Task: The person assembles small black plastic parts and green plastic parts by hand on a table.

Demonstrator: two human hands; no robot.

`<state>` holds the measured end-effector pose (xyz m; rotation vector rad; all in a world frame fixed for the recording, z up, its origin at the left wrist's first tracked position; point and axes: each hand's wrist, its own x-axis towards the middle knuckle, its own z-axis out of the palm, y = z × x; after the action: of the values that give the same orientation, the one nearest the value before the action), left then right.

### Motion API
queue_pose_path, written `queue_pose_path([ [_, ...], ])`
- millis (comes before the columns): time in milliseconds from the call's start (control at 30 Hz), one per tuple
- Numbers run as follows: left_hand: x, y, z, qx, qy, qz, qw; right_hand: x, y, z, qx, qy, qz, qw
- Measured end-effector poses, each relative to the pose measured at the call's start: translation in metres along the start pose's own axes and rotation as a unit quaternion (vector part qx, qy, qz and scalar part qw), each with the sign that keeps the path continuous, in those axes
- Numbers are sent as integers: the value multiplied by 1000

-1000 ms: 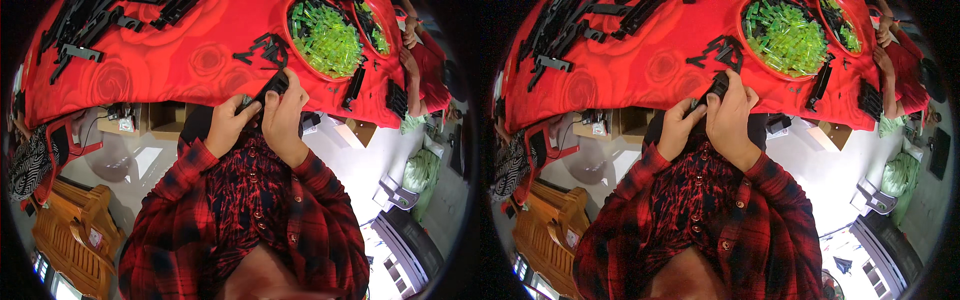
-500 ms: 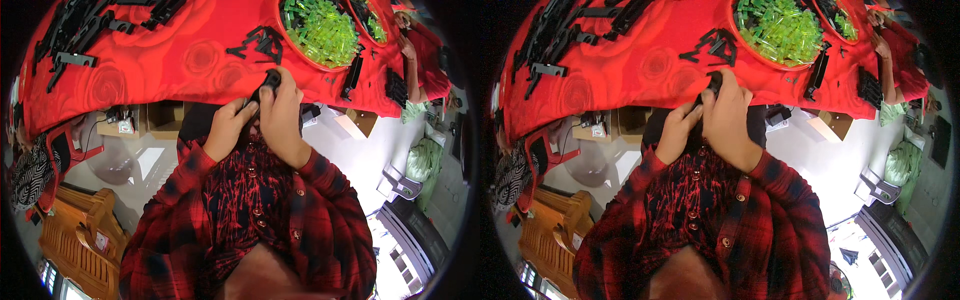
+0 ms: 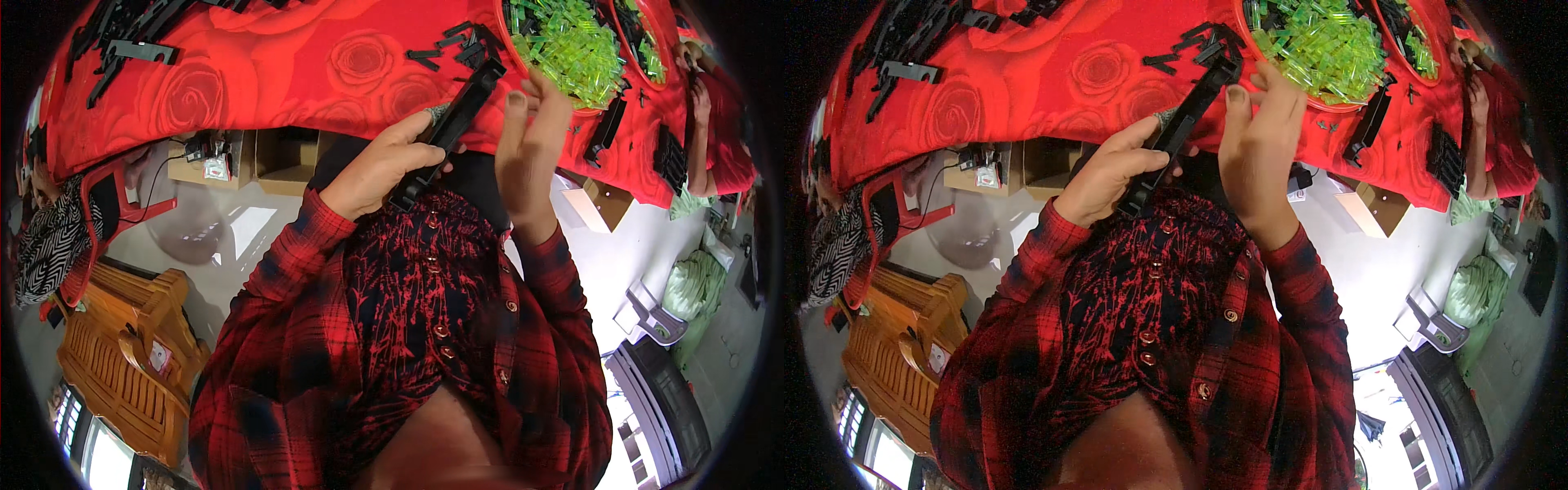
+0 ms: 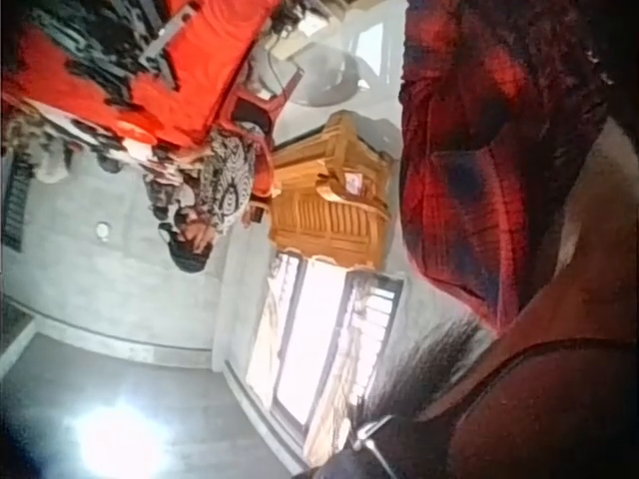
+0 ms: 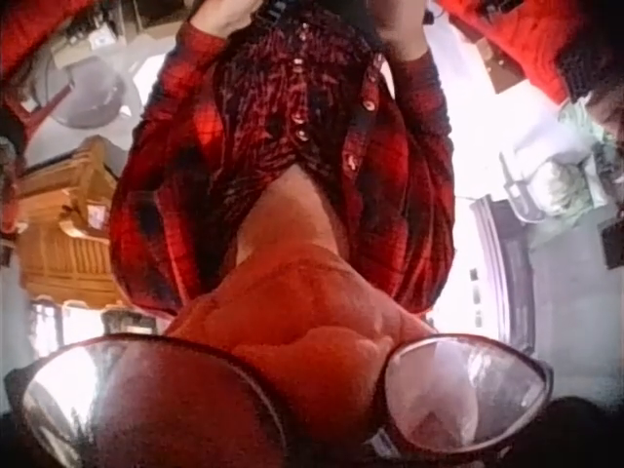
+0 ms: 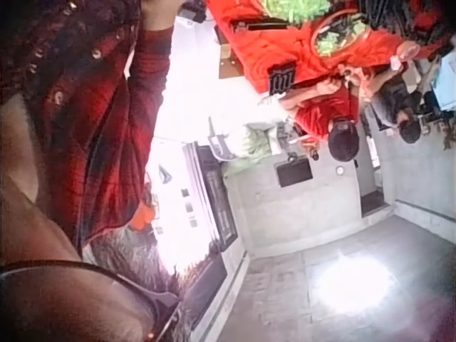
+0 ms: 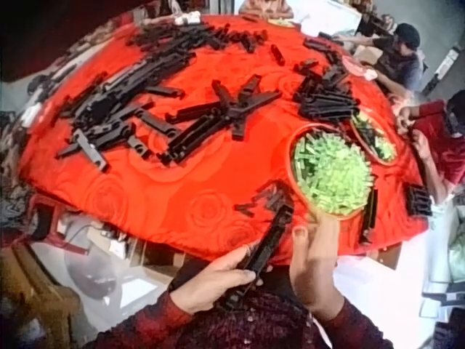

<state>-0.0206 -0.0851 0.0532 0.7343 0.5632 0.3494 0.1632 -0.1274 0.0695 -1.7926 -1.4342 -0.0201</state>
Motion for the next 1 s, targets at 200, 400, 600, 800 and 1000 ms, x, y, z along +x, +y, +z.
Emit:
queue_pose_path([
  [200,8,-5,-5,85,36,36,995,1,-10,-15,-51,-130,-75,987],
  [400,8,-5,-3,22,17,40,999,-2,-14,-10,-65,-172,-99,978],
  [600,9,-2,-12,-29,-20,32,999,-6,-6,-7,0,-200,-13,980],
  [800,14,-3,-23,-108,5,-13,994,-8,-12,-4,116,-181,95,972],
  [1000,18,-9,-29,-141,11,-16,990,-9,-20,-7,78,-160,47,983],
])
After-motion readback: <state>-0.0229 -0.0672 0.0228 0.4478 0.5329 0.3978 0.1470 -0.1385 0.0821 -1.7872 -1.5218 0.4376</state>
